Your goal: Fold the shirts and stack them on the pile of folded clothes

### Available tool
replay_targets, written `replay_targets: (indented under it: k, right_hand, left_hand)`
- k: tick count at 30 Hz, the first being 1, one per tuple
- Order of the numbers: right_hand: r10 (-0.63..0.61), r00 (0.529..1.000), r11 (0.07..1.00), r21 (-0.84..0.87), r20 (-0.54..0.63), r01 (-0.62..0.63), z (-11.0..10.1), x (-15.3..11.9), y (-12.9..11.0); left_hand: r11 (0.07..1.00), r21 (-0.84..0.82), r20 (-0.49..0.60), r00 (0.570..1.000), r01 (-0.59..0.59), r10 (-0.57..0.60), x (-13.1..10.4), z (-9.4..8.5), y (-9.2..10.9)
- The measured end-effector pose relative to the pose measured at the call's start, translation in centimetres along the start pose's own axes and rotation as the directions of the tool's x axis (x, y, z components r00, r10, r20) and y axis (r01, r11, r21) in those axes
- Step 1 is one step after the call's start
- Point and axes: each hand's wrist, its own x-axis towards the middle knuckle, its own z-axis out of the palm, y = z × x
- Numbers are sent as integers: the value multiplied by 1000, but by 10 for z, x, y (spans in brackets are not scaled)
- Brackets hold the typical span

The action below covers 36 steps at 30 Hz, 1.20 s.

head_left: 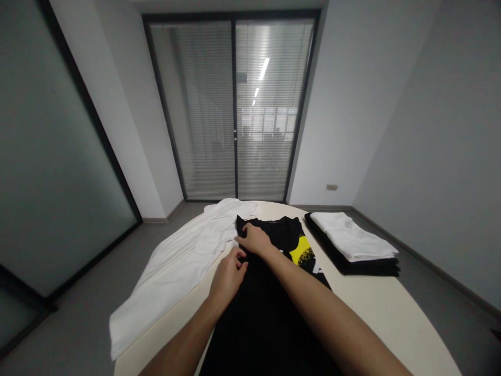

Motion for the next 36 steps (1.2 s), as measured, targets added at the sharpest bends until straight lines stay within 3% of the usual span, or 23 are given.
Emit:
replay_targets:
  k: [3, 7, 13, 20, 23, 26, 28, 30, 32, 36]
  right_hand:
    - [71, 997, 996, -58, -9, -72, 9, 9, -3]
    - [140, 989, 990, 32, -46, -139, 13, 20, 11]
    - [225, 974, 944, 246, -2, -217, 20, 29, 45]
    - [268, 963, 860, 447, 16, -247, 12, 27, 71]
    - [296, 955, 842, 476, -13, -255, 6, 28, 82]
    - [304, 953, 846, 464, -15, -263, 6, 28, 91]
    - [285, 958, 868, 431, -23, -247, 6, 30, 93]
    - [250, 967, 901, 378, -53, -213, 7, 33, 93]
    - [206, 974, 936, 309, -93, -168, 7, 37, 91]
    - [104, 985, 984, 156, -136, -82, 5, 48, 84]
  left_hand:
    - [1000, -7, 50, 999, -5, 6, 0, 3, 0]
    - [999, -26, 78, 996, -46, 48, -2, 2, 6]
    - [967, 225, 147, 985, -122, 90, -13, -11, 20]
    - [985, -119, 252, 956, -125, 152, -16, 4, 30]
    - [950, -128, 342, 887, -284, 311, -20, 7, 31]
    - [858, -88, 445, 751, -507, 489, -24, 6, 31]
    - [799, -63, 498, 675, -598, 544, -27, 4, 31]
    - [775, -36, 528, 646, -631, 551, -27, 3, 31]
    - [776, 4, 515, 667, -631, 539, -27, 3, 30]
    - [812, 125, 357, 789, -570, 500, -22, 7, 22]
